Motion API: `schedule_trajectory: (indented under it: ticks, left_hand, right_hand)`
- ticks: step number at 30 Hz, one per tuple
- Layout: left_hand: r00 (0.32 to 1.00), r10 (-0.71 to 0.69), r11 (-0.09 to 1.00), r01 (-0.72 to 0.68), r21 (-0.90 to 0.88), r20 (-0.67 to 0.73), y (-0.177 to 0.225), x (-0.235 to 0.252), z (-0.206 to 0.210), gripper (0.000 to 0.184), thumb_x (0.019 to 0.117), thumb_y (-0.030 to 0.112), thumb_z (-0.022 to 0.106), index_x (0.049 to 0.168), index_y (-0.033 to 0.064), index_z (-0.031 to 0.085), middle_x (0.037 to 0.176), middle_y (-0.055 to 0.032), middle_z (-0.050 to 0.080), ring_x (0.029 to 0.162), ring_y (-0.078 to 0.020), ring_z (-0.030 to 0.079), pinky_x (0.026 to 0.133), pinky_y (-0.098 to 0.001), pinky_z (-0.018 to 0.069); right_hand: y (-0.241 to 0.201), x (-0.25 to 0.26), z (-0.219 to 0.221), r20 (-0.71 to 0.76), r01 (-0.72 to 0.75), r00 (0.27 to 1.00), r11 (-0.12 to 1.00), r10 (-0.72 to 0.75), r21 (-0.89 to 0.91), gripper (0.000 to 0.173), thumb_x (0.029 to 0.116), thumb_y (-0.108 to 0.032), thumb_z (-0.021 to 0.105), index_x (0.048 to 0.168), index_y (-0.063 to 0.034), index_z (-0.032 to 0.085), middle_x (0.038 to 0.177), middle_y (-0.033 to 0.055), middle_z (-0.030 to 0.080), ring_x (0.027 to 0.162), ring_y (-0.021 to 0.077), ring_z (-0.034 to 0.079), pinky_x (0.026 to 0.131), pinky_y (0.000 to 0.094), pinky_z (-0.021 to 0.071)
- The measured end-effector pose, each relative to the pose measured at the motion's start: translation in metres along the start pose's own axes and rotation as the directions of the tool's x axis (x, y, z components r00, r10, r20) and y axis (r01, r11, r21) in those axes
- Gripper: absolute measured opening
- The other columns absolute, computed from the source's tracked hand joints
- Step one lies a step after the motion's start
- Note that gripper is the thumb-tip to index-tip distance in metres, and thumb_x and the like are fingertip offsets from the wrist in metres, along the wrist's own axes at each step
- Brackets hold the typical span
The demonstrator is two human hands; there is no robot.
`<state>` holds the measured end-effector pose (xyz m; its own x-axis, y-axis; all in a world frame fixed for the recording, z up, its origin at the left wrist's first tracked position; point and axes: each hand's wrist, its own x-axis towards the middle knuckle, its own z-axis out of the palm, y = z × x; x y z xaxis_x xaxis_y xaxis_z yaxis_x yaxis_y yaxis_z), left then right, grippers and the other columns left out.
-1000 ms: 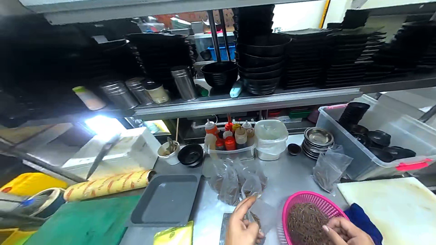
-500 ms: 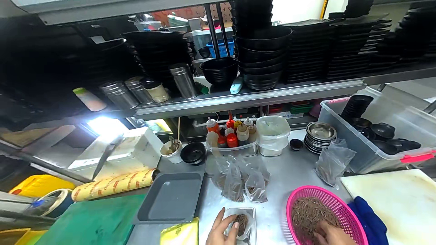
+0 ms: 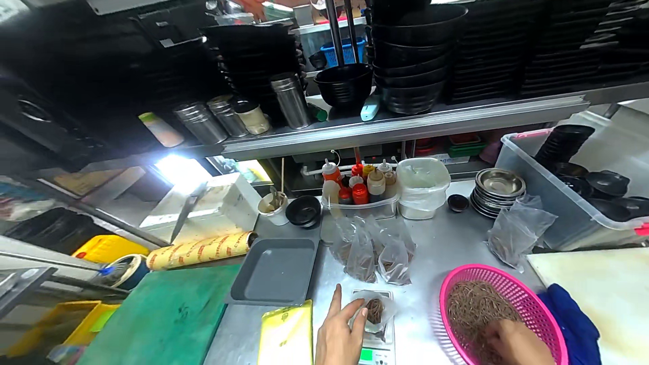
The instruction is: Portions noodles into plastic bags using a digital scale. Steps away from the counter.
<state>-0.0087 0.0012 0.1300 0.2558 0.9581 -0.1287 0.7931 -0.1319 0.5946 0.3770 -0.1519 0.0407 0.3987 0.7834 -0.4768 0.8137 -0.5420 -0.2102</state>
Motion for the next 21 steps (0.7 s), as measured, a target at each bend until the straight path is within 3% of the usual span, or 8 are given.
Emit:
schedule_trajectory:
  ticks: [3,5,6,10,15,21]
  left_hand:
    - [0.998,0.036,0.998,-0.039,-0.059,-0.044,-0.008,-0.001,-0.002,0.028,0.0999,0.045,0.06,0.119,0.0333,0.077,0.166,-0.0046,0.035,0.094,-0.0146,0.073,0.077,-0.0402,0.062]
    - [0.994,0.074,0.987,-0.086,-0.139,-0.086,-0.013,-0.002,-0.001,0.026,0.101,0.041,0.06,0.119,0.0317,0.077,0.165,-0.003,0.036,0.074,-0.0086,0.07,0.067,-0.0336,0.061]
    - [0.991,0.088,0.978,-0.104,-0.178,-0.099,-0.015,-0.003,0.0,0.026,0.1013,0.039,0.061,0.12,0.0302,0.077,0.165,-0.0033,0.037,0.07,-0.0077,0.068,0.065,-0.0325,0.0611]
    - [0.989,0.092,0.96,-0.118,-0.252,-0.113,-0.018,-0.005,0.004,0.025,0.101,0.037,0.062,0.118,0.0284,0.078,0.164,-0.0025,0.039,0.069,-0.0076,0.068,0.064,-0.0322,0.0618]
    - [0.992,0.098,0.952,-0.116,-0.283,-0.074,-0.015,-0.005,0.008,0.025,0.1003,0.037,0.063,0.119,0.0288,0.077,0.165,-0.0007,0.037,0.068,-0.0064,0.067,0.063,-0.0309,0.0611]
    - [0.993,0.11,0.951,-0.119,-0.286,-0.047,-0.016,-0.008,0.013,0.025,0.1003,0.034,0.064,0.12,0.0273,0.077,0.165,-0.0029,0.037,0.068,-0.007,0.068,0.064,-0.0314,0.0614]
  right_hand:
    - [0.003,-0.015,-0.025,-0.109,0.075,0.991,0.997,-0.073,0.014,0.021,0.0945,-0.036,0.065,0.104,-0.0261,0.081,0.101,0.0108,0.078,0.097,0.0384,0.073,0.079,0.0687,0.0553]
    - [0.004,-0.025,-0.04,-0.185,0.111,0.977,0.993,-0.102,0.035,0.022,0.097,-0.032,0.062,0.107,-0.0248,0.081,0.102,0.0102,0.078,0.097,0.0378,0.073,0.08,0.0687,0.0549]
    - [0.005,-0.03,-0.047,-0.226,0.131,0.967,0.99,-0.117,0.048,0.023,0.0978,-0.03,0.061,0.108,-0.0234,0.081,0.102,0.0102,0.078,0.097,0.0376,0.073,0.08,0.0682,0.0548]
    - [0.009,-0.039,-0.057,-0.323,0.173,0.935,0.983,-0.144,0.063,0.026,0.1002,-0.027,0.057,0.112,-0.0245,0.08,0.105,0.0078,0.079,0.098,0.0345,0.074,0.082,0.0661,0.0551]
    - [0.007,-0.037,-0.048,-0.323,0.167,0.935,0.985,-0.145,0.041,0.028,0.1018,-0.027,0.055,0.115,-0.0202,0.079,0.107,0.0101,0.078,0.099,0.036,0.074,0.083,0.0653,0.0557]
    - [-0.002,-0.046,-0.06,-0.494,0.249,0.854,0.961,-0.161,0.119,0.024,0.1001,-0.023,0.058,0.106,-0.0155,0.079,0.099,0.0069,0.078,0.094,0.0264,0.075,0.084,0.0557,0.0582]
